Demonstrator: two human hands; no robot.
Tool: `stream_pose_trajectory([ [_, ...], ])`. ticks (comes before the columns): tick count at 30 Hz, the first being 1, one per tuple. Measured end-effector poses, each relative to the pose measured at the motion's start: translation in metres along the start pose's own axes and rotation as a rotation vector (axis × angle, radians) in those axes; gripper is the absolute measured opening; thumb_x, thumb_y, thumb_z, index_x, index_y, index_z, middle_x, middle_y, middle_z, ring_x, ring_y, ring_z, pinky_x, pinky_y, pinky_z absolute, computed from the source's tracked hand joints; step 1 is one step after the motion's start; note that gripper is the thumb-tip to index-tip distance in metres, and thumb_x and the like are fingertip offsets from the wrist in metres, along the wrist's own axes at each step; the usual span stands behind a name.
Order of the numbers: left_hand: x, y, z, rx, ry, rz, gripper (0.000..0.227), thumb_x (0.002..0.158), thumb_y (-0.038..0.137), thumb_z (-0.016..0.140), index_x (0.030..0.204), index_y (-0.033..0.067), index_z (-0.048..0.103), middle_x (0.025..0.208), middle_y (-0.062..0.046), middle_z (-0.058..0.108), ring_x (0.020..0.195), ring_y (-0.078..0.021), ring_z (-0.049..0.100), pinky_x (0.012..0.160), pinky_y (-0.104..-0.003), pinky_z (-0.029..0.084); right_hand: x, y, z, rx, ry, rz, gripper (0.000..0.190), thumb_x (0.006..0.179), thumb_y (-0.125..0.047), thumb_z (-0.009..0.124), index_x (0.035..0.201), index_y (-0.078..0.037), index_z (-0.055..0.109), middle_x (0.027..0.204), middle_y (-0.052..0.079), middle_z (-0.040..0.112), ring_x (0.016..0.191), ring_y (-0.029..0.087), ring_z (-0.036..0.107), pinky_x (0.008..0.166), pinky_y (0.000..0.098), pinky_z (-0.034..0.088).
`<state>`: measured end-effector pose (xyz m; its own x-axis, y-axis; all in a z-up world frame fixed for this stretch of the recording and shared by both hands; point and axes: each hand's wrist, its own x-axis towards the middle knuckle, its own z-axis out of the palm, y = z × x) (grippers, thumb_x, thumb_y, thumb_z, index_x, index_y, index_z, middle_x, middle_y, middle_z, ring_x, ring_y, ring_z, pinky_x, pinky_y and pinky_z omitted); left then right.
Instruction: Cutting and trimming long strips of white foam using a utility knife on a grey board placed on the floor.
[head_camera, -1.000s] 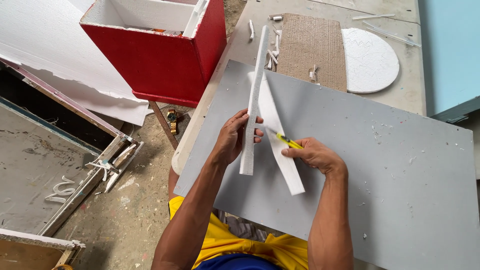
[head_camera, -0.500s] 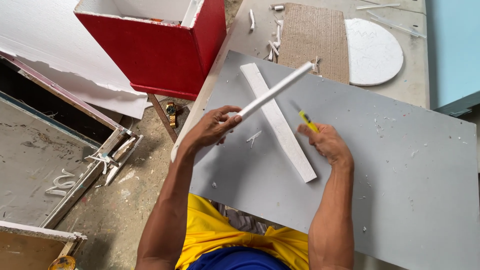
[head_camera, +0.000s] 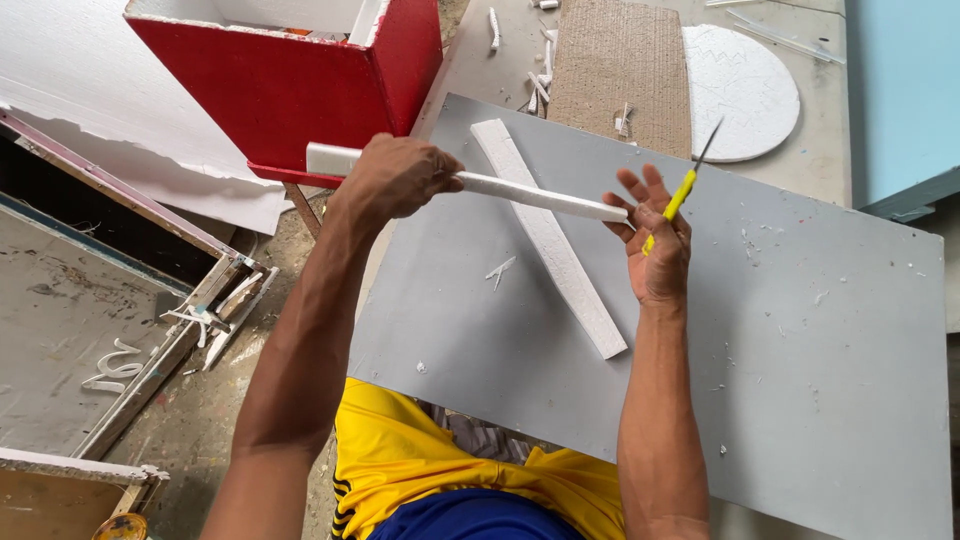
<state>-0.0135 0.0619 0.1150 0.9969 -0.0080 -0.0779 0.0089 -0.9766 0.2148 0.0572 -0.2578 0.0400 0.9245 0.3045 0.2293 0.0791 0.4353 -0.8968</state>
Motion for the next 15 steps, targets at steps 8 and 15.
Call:
stream_pose_trajectory([
  [8, -0.003, 0.039, 0.067, 0.061, 1.004, 0.247, 0.040, 0.087, 0.038, 0.077, 0.117, 0.0140, 0.066, 0.114, -0.016, 0.053, 0.106, -0.0338, 0.052, 0.094, -0.060, 0.029, -0.001, 0.008, -0.018, -0.144, 0.084, -0.017, 0.035, 0.094, -0.012, 0.067, 0.127, -0.002, 0.063, 0.119, 0.012, 0.067, 0.111, 0.021, 0.064, 0.101, 0.0343, 0.054],
  [15, -0.003, 0.102, 0.120, -1.514, 0.346, 0.080, 0.061, 0.090, 0.030, 0.078, 0.137, 0.0021, 0.051, 0.120, -0.024, 0.062, 0.094, -0.0303, 0.071, 0.082, -0.043, 0.062, 0.000, 0.018, 0.005, -0.079, 0.027, 0.031, 0.035, 0.093, -0.008, 0.070, 0.126, -0.002, 0.064, 0.116, 0.015, 0.069, 0.107, 0.022, 0.070, 0.095, 0.0331, 0.060],
])
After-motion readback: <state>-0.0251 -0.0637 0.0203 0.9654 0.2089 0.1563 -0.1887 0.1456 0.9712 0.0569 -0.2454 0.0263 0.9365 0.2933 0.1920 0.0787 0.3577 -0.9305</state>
